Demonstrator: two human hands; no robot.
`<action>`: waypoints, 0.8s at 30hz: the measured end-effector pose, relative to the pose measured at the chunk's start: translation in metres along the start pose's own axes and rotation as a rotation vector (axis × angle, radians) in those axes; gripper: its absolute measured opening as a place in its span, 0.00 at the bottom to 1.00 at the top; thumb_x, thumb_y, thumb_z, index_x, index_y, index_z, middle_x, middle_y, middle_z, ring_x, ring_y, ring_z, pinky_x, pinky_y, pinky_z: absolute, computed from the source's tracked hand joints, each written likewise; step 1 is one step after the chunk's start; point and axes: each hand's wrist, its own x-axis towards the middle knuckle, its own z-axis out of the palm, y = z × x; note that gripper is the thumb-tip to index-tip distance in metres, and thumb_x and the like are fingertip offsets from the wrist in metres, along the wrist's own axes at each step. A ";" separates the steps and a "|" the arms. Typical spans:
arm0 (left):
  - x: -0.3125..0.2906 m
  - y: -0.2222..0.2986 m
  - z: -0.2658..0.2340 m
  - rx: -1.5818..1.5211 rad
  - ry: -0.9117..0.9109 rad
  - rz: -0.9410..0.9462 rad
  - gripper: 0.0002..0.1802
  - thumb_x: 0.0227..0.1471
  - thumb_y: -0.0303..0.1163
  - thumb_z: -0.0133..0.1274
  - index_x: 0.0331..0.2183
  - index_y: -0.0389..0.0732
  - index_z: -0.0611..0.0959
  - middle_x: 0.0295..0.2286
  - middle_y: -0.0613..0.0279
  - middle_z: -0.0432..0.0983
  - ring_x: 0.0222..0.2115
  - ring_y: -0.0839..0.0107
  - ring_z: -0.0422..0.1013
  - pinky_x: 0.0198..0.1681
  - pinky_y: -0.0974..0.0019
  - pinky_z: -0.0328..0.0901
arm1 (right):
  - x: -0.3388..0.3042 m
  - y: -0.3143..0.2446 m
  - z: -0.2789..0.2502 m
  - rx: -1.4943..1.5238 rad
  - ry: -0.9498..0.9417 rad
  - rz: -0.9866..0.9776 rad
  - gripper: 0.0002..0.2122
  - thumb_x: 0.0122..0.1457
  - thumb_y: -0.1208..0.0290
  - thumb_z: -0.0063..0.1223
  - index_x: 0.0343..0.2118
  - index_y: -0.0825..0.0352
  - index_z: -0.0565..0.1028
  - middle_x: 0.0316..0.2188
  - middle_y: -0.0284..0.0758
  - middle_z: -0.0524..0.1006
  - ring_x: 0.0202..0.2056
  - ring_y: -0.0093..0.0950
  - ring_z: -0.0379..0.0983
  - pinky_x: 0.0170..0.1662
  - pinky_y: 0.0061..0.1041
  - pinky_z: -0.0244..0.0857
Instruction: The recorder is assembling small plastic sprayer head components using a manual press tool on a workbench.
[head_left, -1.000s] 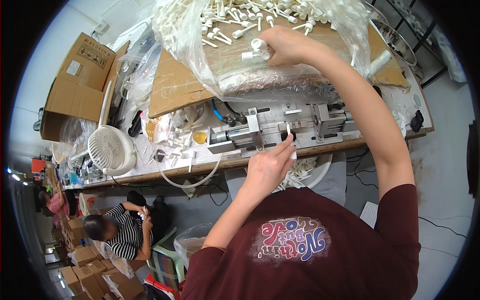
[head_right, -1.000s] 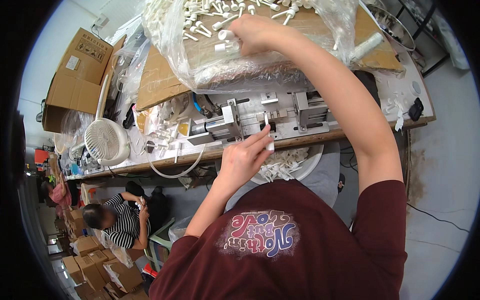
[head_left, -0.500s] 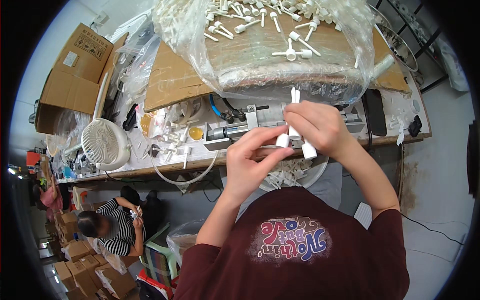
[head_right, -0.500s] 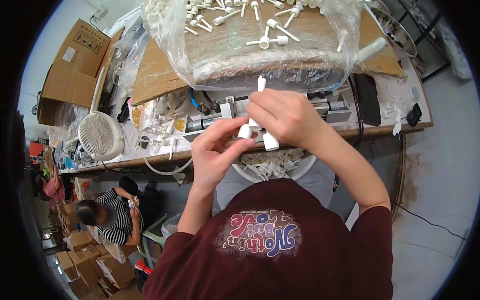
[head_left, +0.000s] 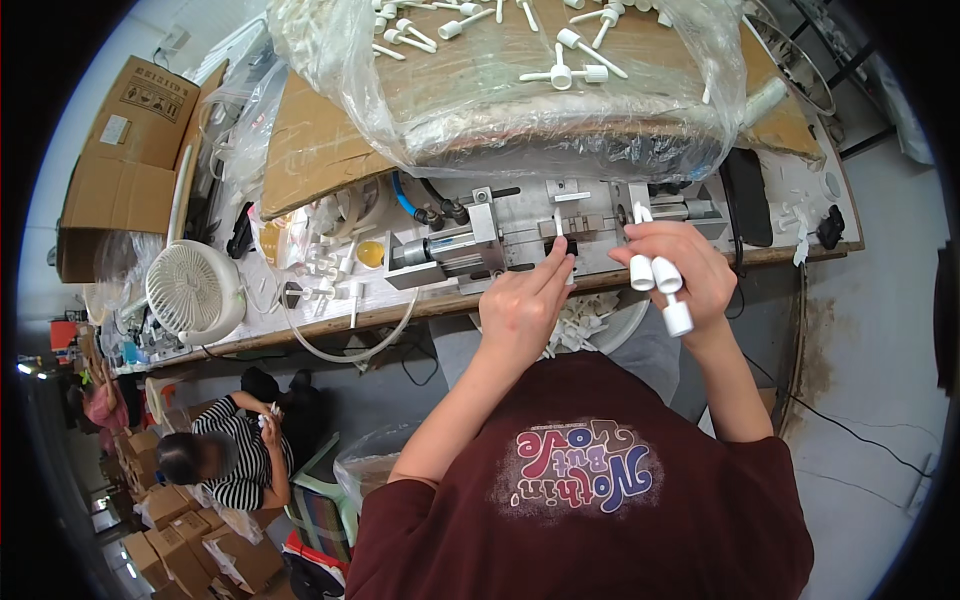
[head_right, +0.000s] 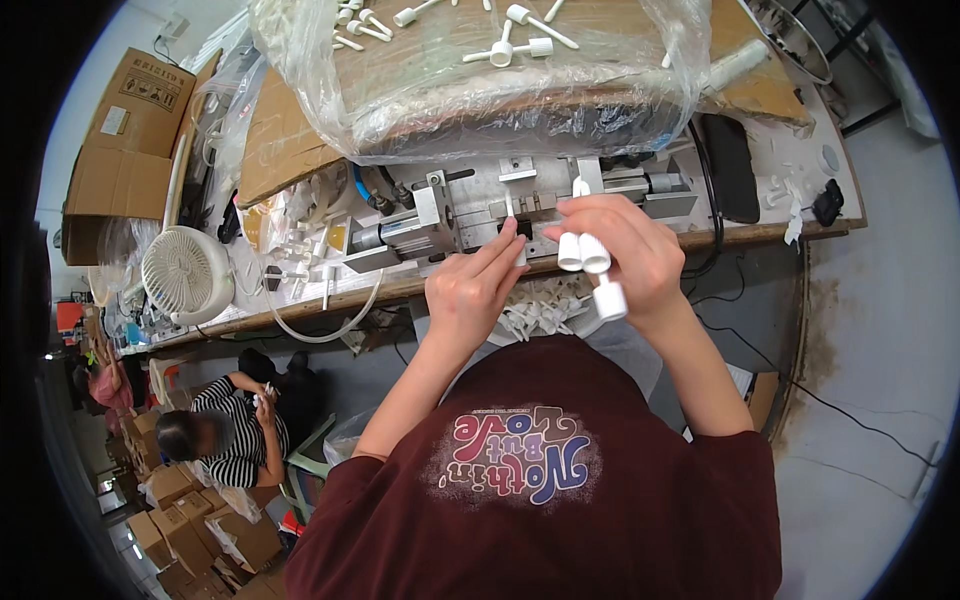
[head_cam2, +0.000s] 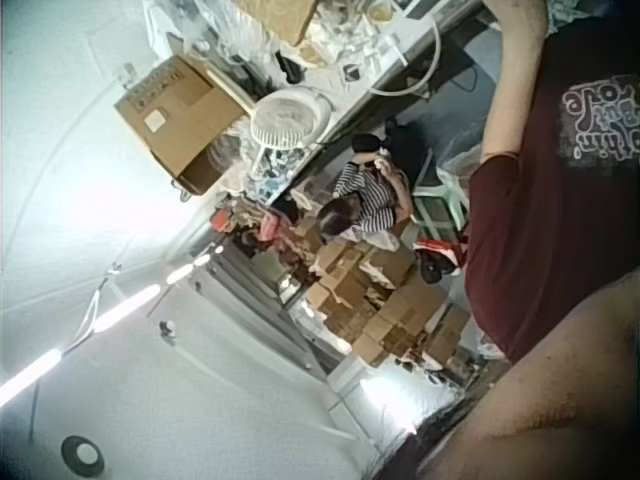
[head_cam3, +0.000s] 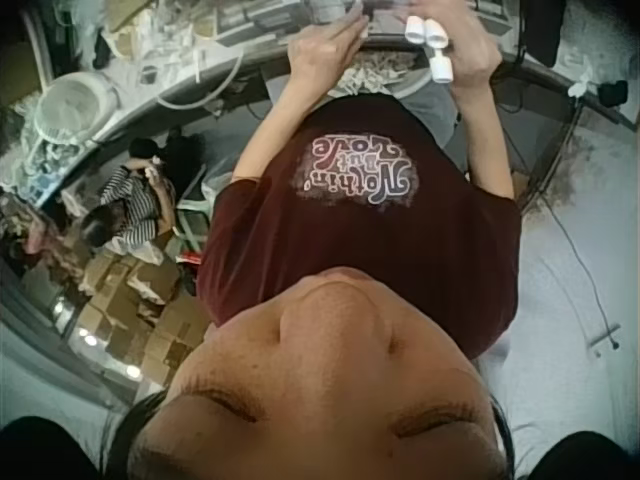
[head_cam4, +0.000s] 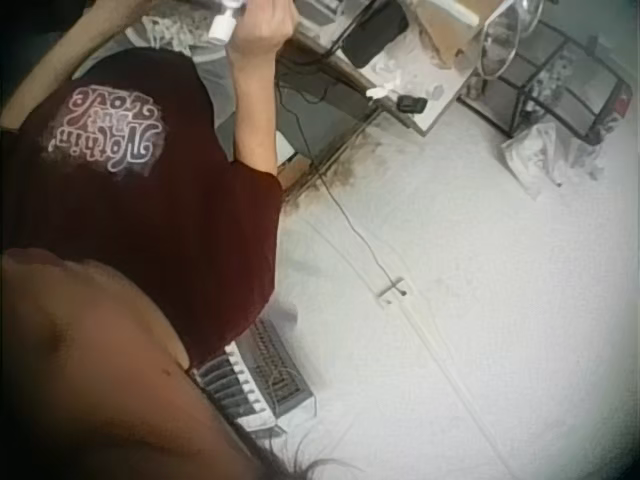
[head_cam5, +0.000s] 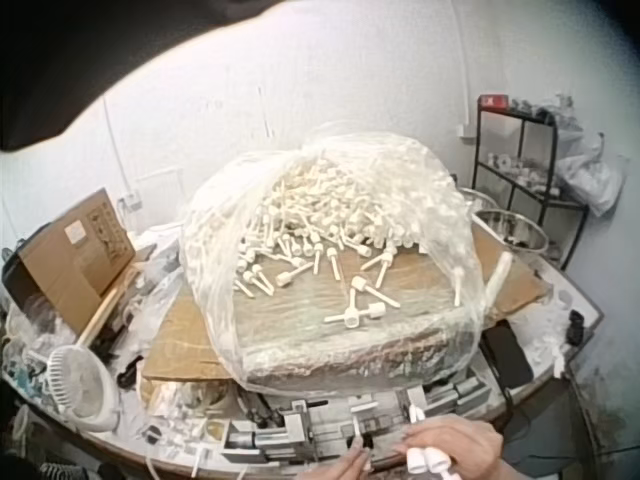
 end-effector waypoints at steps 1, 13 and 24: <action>0.003 0.000 -0.002 0.032 -0.014 0.011 0.17 0.41 0.29 0.65 0.38 0.41 0.86 0.44 0.64 0.81 0.26 0.72 0.78 0.27 0.70 0.67 | -0.002 -0.002 -0.001 0.000 0.001 0.003 0.10 0.44 0.77 0.65 0.32 0.69 0.78 0.32 0.40 0.80 0.31 0.34 0.80 0.32 0.26 0.74; 0.012 0.004 -0.010 -0.161 -0.065 -0.077 0.19 0.42 0.32 0.66 0.39 0.37 0.85 0.42 0.56 0.80 0.24 0.70 0.77 0.29 0.68 0.70 | -0.019 0.002 -0.002 -0.043 -0.016 -0.012 0.12 0.44 0.76 0.64 0.34 0.71 0.80 0.35 0.41 0.82 0.32 0.34 0.81 0.33 0.26 0.75; 0.019 0.030 -0.043 -0.780 -0.003 -0.256 0.19 0.42 0.21 0.67 0.40 0.35 0.84 0.35 0.56 0.80 0.34 0.70 0.79 0.38 0.69 0.76 | -0.025 -0.002 0.014 -0.041 -0.088 -0.132 0.12 0.45 0.74 0.60 0.34 0.73 0.78 0.39 0.45 0.81 0.33 0.36 0.81 0.34 0.29 0.76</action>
